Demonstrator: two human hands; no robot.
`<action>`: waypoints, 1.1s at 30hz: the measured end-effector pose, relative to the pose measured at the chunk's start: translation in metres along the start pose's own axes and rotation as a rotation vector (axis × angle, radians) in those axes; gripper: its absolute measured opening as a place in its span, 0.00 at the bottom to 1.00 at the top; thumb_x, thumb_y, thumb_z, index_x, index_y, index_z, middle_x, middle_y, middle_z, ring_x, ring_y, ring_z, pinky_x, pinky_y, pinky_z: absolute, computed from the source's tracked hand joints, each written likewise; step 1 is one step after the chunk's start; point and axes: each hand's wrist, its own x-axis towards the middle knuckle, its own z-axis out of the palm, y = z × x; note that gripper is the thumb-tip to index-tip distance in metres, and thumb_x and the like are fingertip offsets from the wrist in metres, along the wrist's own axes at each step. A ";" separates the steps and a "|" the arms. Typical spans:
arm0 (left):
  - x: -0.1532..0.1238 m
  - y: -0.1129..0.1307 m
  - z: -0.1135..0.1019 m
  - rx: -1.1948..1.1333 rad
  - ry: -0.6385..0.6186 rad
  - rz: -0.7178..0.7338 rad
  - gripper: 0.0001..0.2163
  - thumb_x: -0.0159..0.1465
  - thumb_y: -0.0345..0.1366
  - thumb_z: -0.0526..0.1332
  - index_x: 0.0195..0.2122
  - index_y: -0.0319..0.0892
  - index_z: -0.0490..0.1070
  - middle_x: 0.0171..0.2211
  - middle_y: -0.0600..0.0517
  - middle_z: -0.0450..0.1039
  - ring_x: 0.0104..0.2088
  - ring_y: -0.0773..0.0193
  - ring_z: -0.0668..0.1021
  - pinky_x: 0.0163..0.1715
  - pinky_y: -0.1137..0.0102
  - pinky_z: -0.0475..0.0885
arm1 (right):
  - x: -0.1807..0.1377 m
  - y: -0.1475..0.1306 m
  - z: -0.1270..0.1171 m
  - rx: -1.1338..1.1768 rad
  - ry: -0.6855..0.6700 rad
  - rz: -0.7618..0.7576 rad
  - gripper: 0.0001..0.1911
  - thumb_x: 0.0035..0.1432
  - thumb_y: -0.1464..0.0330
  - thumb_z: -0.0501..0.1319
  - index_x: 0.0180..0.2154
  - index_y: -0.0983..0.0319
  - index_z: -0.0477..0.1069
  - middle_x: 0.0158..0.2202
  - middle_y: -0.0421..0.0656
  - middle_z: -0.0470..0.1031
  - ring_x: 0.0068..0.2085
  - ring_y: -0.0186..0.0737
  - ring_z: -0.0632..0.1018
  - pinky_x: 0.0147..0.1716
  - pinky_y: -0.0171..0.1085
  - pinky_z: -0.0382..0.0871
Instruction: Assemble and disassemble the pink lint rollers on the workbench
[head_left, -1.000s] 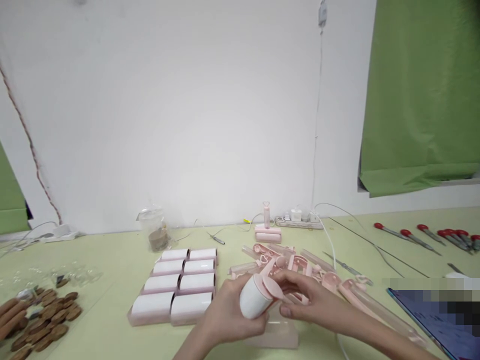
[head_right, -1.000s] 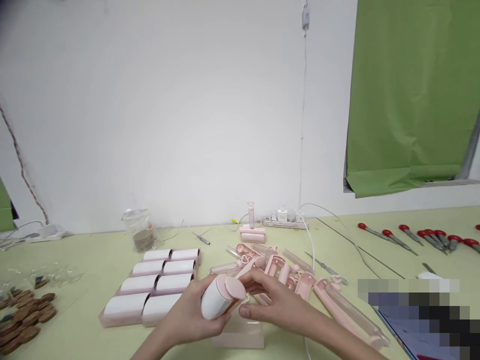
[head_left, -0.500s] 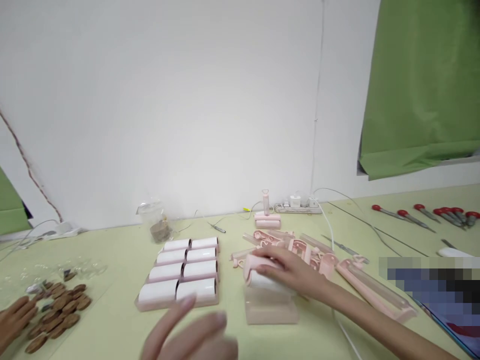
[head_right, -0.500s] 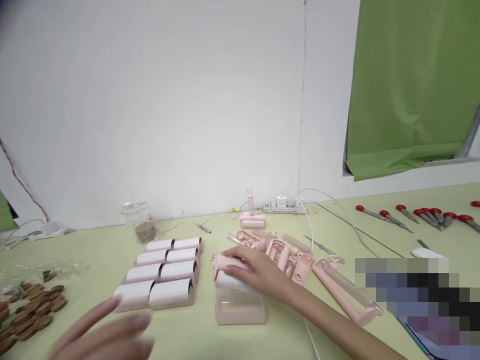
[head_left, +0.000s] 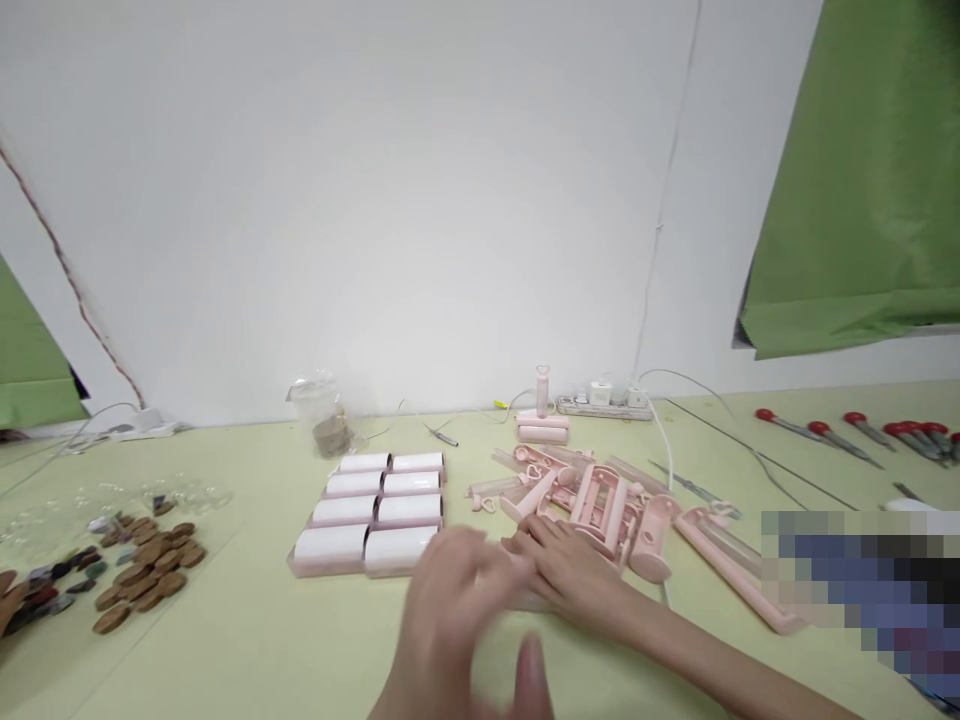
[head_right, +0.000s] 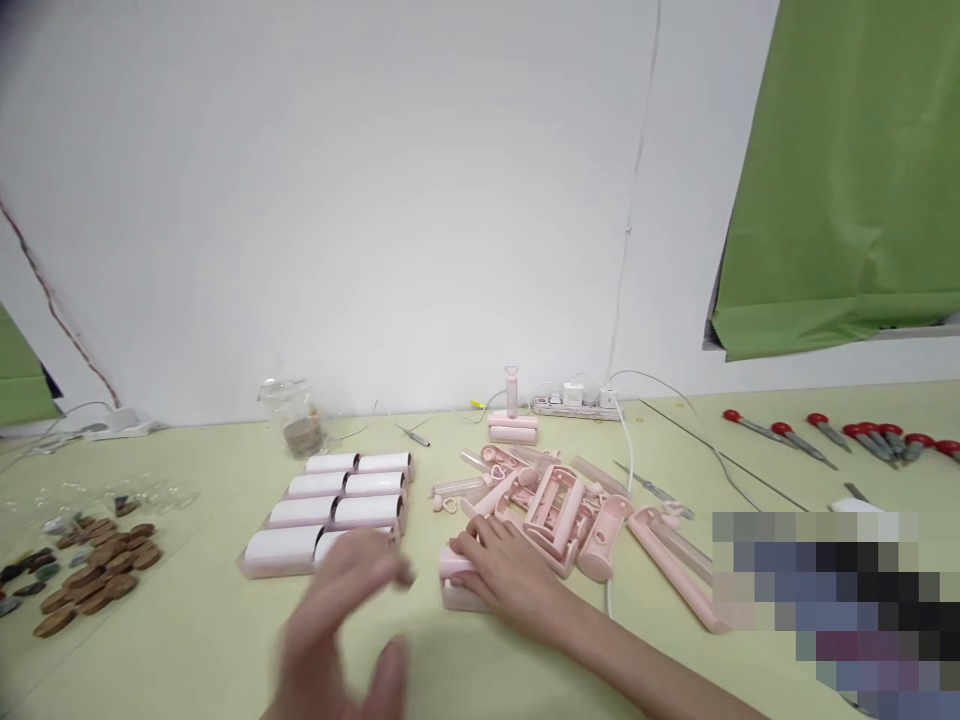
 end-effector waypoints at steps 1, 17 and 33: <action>0.011 -0.014 0.009 -0.013 -0.078 0.013 0.20 0.50 0.37 0.61 0.46 0.51 0.65 0.41 0.48 0.70 0.45 0.52 0.70 0.47 0.57 0.62 | 0.000 0.001 -0.003 0.055 -0.006 0.004 0.12 0.59 0.63 0.49 0.41 0.57 0.66 0.39 0.45 0.67 0.39 0.44 0.69 0.37 0.42 0.64; 0.010 -0.107 0.050 -0.410 -0.407 -0.399 0.28 0.49 0.30 0.63 0.48 0.45 0.50 0.42 0.49 0.61 0.42 0.61 0.69 0.41 0.69 0.64 | 0.127 0.042 0.007 -0.090 -0.161 0.122 0.13 0.58 0.65 0.54 0.44 0.63 0.65 0.45 0.44 0.68 0.41 0.39 0.72 0.40 0.44 0.67; 0.011 -0.120 0.050 -0.450 -0.517 -0.501 0.24 0.47 0.37 0.66 0.43 0.42 0.59 0.35 0.53 0.64 0.35 0.64 0.68 0.32 0.73 0.63 | 0.003 0.013 -0.086 -0.273 -0.261 -0.076 0.08 0.50 0.66 0.58 0.32 0.56 0.75 0.26 0.40 0.74 0.26 0.37 0.72 0.21 0.33 0.49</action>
